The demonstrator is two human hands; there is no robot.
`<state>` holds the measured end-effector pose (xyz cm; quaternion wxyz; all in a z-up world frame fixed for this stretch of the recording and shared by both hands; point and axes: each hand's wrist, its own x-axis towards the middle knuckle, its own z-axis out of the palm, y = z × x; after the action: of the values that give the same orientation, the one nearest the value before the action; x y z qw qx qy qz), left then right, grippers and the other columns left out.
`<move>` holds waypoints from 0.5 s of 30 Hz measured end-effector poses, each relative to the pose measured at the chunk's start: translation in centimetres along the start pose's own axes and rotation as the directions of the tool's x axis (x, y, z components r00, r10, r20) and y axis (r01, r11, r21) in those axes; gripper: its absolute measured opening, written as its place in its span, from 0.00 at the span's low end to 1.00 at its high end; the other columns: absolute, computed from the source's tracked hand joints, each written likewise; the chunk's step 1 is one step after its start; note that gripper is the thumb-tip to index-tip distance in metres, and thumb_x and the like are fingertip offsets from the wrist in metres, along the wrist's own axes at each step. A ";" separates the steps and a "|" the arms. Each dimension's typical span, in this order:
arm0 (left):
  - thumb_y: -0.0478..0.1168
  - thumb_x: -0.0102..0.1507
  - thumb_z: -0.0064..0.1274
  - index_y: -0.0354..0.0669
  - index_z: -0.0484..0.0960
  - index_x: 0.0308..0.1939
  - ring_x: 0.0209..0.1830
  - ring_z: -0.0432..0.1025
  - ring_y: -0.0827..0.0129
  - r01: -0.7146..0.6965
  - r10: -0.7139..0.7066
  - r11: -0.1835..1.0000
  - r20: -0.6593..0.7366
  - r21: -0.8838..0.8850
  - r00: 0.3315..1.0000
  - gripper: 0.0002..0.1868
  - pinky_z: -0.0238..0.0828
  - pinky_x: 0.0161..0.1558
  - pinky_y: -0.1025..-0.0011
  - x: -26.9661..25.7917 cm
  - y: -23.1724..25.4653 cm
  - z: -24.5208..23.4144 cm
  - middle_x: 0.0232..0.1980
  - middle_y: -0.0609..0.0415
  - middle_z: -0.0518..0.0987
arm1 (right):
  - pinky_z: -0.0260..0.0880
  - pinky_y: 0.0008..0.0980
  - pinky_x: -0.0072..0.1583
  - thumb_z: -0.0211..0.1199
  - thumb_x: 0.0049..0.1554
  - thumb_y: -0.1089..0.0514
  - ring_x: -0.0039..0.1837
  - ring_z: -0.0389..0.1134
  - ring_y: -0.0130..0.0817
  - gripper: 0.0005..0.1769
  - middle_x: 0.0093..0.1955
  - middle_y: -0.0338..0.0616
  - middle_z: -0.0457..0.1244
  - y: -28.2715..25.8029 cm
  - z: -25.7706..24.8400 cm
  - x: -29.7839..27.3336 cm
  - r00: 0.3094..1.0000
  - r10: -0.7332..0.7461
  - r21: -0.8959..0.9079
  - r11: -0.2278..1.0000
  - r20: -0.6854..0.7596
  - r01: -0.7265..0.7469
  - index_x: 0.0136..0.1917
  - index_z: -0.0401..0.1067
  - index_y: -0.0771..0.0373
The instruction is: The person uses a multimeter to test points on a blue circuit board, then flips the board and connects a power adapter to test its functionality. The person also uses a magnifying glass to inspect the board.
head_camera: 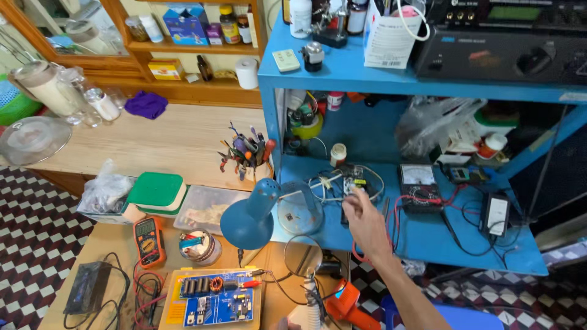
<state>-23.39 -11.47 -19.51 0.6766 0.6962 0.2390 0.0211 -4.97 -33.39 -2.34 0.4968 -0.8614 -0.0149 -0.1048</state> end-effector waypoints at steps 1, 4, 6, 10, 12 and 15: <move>0.46 0.66 0.53 0.32 0.88 0.29 0.28 0.81 0.67 0.018 -0.018 0.999 0.016 0.028 1.000 0.20 0.81 0.37 0.68 0.6 -0.5 -0.3 0.28 0.46 0.88 | 0.72 0.38 0.57 0.61 0.60 0.55 0.58 0.73 0.42 0.27 0.60 0.54 0.69 -1.8 -0.2 2.6 0.999 -0.043 0.001 0.999 -0.029 0.043 0.71 0.64 0.62; 0.46 0.65 0.53 0.34 0.89 0.33 0.27 0.80 0.69 0.117 -0.120 0.989 0.030 0.096 0.992 0.18 0.81 0.37 0.70 1.0 -1.5 -1.2 0.29 0.47 0.88 | 0.70 0.39 0.64 0.60 0.60 0.55 0.63 0.71 0.46 0.28 0.62 0.55 0.68 -7.0 -0.6 10.3 0.944 -0.309 -0.086 0.950 -0.116 0.300 0.72 0.65 0.61; 0.46 0.65 0.54 0.35 0.89 0.35 0.27 0.80 0.70 0.175 -0.177 0.978 0.011 0.116 0.984 0.17 0.80 0.36 0.70 1.4 -1.4 -1.2 0.30 0.47 0.89 | 0.63 0.43 0.71 0.61 0.61 0.55 0.71 0.64 0.51 0.29 0.69 0.59 0.63 -9.7 -0.5 15.6 0.868 -0.483 -0.236 0.862 -0.112 0.449 0.74 0.64 0.62; 0.45 0.65 0.54 0.37 0.89 0.39 0.26 0.79 0.72 0.221 -0.218 0.971 -0.045 0.090 0.975 0.15 0.80 0.35 0.72 4.0 -4.6 -2.3 0.32 0.49 0.89 | 0.53 0.47 0.76 0.62 0.61 0.54 0.79 0.51 0.63 0.36 0.79 0.69 0.49 -11.7 0.8 25.2 0.812 -0.583 -0.373 0.752 0.006 0.543 0.79 0.58 0.63; 0.45 0.64 0.54 0.39 0.89 0.42 0.26 0.79 0.73 0.207 -0.203 0.978 -0.072 0.039 0.976 0.14 0.79 0.35 0.73 4.8 -7.8 -3.8 0.33 0.49 0.89 | 0.52 0.49 0.74 0.63 0.61 0.52 0.79 0.48 0.67 0.37 0.80 0.73 0.45 -11.3 1.9 28.4 0.808 -0.581 -0.479 0.684 0.100 0.551 0.80 0.58 0.60; 0.45 0.64 0.55 0.40 0.89 0.45 0.26 0.78 0.74 0.161 -0.168 0.984 -0.106 -0.071 0.980 0.14 0.79 0.34 0.74 3.4 -7.5 -5.9 0.34 0.50 0.89 | 0.55 0.50 0.74 0.63 0.64 0.51 0.79 0.49 0.69 0.33 0.81 0.73 0.44 -10.0 3.3 31.7 0.823 -0.548 -0.488 0.682 0.151 0.544 0.80 0.61 0.55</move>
<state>-24.80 -4.96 -27.18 0.6828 0.6504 0.3325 0.0111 25.28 -27.97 10.73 0.1963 -0.9168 -0.2403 -0.2512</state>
